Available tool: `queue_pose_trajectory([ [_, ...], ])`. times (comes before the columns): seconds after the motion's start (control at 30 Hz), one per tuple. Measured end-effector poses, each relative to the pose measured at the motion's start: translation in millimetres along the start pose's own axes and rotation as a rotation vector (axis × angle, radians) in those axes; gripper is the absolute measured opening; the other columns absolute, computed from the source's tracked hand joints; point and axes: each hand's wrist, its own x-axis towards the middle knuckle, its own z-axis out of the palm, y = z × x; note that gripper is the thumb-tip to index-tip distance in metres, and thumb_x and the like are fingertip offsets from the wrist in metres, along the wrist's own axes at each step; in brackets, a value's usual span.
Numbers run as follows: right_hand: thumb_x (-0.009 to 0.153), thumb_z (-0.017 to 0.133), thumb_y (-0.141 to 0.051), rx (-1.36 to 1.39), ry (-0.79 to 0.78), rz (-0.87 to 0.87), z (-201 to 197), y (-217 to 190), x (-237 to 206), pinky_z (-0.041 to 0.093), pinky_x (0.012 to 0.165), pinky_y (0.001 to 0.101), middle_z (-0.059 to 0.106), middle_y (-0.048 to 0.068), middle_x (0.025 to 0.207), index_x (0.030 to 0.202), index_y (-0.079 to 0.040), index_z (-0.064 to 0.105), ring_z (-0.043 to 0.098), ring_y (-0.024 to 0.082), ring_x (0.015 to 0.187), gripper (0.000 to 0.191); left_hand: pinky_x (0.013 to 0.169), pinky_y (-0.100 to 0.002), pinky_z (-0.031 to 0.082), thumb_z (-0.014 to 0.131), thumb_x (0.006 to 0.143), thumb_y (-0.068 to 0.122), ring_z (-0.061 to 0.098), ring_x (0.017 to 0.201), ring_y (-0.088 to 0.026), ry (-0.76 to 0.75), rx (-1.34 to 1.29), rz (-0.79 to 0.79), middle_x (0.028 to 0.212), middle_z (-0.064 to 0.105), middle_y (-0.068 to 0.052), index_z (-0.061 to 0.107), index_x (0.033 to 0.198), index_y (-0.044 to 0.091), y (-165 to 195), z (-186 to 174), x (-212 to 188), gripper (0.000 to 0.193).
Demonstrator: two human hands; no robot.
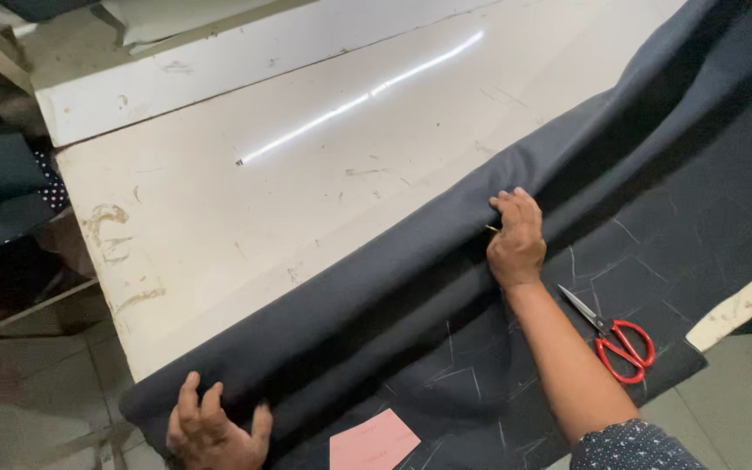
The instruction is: The person repeatedly places a small pink paper pattern onto a large black fabric with pre-drawn outlines, adjusting its position multiple times. The person also briefly lifts and folds the fabric and receives a white paper pattern from another person.
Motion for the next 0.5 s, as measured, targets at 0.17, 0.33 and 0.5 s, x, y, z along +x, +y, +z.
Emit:
queue_pose_trajectory([
  [0.17, 0.084, 0.056, 0.011, 0.057, -0.128, -0.019, -19, -2, 12, 0.049, 0.112, 0.0396, 0.067, 0.008, 0.135, 0.126, -0.010, 0.069, 0.057, 0.032, 0.137, 0.049, 0.105, -0.052, 0.043, 0.072, 0.077, 0.042, 0.048, 0.123, -0.034, 0.123, 0.037, 0.099, 0.145, 0.055, -0.017, 0.055, 0.124, 0.006, -2, 14, 5, 0.062],
  [0.33, 0.091, 0.062, -0.007, 0.126, -0.250, -0.020, -30, 10, 47, 0.052, 0.102, 0.0409, 0.072, 0.011, 0.119, 0.114, -0.010, 0.074, 0.065, 0.031, 0.122, 0.026, 0.108, -0.050, 0.044, 0.065, 0.087, 0.043, 0.048, 0.125, -0.032, 0.157, 0.057, 0.086, 0.145, 0.057, -0.016, 0.055, 0.127, 0.006, -3, 18, -4, 0.056],
  [0.5, 0.103, 0.070, -0.027, 0.117, -0.051, 0.100, -29, 81, 140, 0.053, 0.099, 0.0437, 0.072, 0.017, 0.117, 0.115, -0.006, 0.074, 0.067, 0.035, 0.111, 0.025, 0.102, -0.047, 0.047, 0.055, 0.091, 0.049, 0.051, 0.118, -0.032, 0.211, 0.098, 0.149, 0.139, 0.061, -0.016, 0.057, 0.121, 0.006, -19, 30, -3, 0.053],
])
